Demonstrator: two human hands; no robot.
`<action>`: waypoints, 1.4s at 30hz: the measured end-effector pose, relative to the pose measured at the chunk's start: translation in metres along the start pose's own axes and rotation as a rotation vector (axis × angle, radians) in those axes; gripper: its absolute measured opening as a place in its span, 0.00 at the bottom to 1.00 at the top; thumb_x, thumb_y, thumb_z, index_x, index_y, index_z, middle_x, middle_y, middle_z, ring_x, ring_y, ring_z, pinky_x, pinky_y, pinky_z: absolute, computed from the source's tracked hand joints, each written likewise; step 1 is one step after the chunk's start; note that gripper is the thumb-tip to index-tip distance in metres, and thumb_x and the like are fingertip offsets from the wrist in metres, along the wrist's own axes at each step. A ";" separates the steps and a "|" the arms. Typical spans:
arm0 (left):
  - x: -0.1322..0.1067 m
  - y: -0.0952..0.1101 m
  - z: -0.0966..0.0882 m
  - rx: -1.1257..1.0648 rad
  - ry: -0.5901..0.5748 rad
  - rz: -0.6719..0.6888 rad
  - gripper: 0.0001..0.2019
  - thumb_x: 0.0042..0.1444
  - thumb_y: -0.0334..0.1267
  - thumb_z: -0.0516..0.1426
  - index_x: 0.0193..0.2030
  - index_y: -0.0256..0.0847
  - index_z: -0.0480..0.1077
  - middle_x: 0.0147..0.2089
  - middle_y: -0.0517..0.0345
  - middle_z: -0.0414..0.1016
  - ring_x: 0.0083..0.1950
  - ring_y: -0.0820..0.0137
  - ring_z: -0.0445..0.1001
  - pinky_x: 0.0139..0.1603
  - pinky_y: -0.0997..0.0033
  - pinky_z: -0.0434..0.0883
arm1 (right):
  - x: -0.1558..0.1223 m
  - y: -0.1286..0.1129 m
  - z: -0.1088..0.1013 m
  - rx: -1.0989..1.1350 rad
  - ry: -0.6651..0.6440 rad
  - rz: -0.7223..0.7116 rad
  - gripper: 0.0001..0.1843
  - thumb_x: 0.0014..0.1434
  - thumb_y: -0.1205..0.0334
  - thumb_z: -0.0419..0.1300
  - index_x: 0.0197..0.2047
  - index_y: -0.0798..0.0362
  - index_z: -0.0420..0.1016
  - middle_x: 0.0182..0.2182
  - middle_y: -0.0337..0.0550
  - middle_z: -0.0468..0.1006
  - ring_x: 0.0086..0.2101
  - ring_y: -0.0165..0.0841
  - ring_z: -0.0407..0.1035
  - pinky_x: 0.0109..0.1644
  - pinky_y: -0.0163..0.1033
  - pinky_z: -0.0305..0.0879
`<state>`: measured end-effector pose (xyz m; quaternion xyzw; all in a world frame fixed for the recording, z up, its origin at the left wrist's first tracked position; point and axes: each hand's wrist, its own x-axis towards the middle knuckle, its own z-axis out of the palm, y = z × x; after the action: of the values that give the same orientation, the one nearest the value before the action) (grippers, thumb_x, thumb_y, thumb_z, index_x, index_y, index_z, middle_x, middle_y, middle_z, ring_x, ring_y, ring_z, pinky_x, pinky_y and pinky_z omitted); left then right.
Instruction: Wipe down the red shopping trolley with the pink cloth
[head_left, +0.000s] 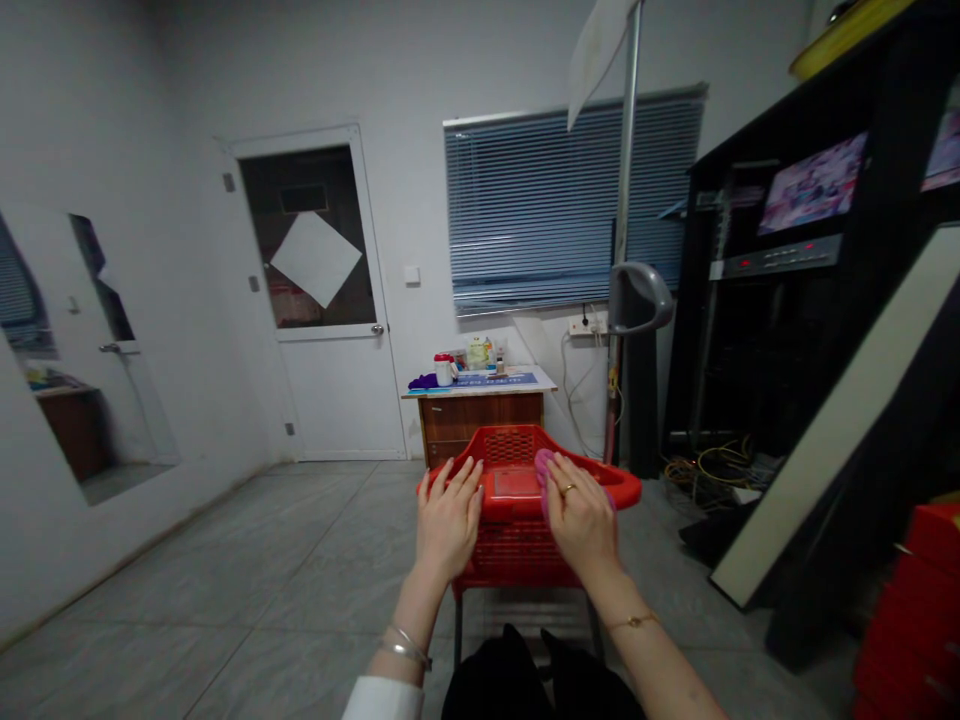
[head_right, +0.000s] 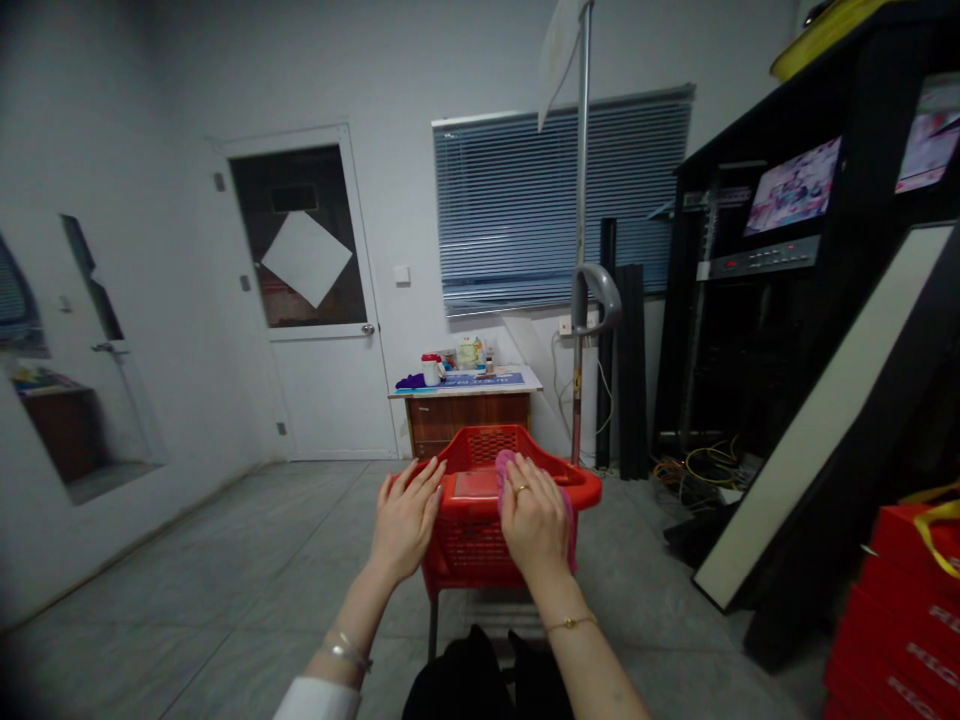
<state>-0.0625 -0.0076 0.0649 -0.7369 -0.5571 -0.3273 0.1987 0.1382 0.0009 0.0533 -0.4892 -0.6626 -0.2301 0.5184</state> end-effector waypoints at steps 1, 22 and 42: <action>0.000 0.002 0.001 0.000 0.012 0.000 0.21 0.69 0.41 0.45 0.67 0.53 0.62 0.68 0.62 0.65 0.70 0.60 0.59 0.70 0.45 0.54 | 0.000 -0.001 0.001 -0.018 0.020 0.031 0.19 0.68 0.64 0.48 0.55 0.58 0.75 0.54 0.52 0.76 0.54 0.39 0.70 0.62 0.48 0.61; 0.001 -0.005 0.006 0.028 0.059 0.041 0.20 0.68 0.39 0.47 0.65 0.50 0.64 0.67 0.59 0.67 0.68 0.59 0.62 0.67 0.48 0.57 | 0.002 -0.053 0.017 0.075 -0.078 -0.165 0.19 0.67 0.63 0.52 0.57 0.52 0.74 0.57 0.47 0.74 0.57 0.38 0.67 0.65 0.47 0.56; 0.002 -0.002 0.003 -0.007 0.030 0.015 0.20 0.68 0.39 0.46 0.65 0.52 0.64 0.66 0.60 0.68 0.68 0.60 0.62 0.67 0.46 0.57 | 0.000 0.011 0.001 0.077 0.016 -0.052 0.19 0.67 0.63 0.51 0.56 0.54 0.75 0.55 0.48 0.76 0.54 0.38 0.70 0.61 0.47 0.62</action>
<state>-0.0638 -0.0039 0.0642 -0.7366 -0.5475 -0.3388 0.2072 0.1475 0.0062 0.0504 -0.4498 -0.6793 -0.2218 0.5358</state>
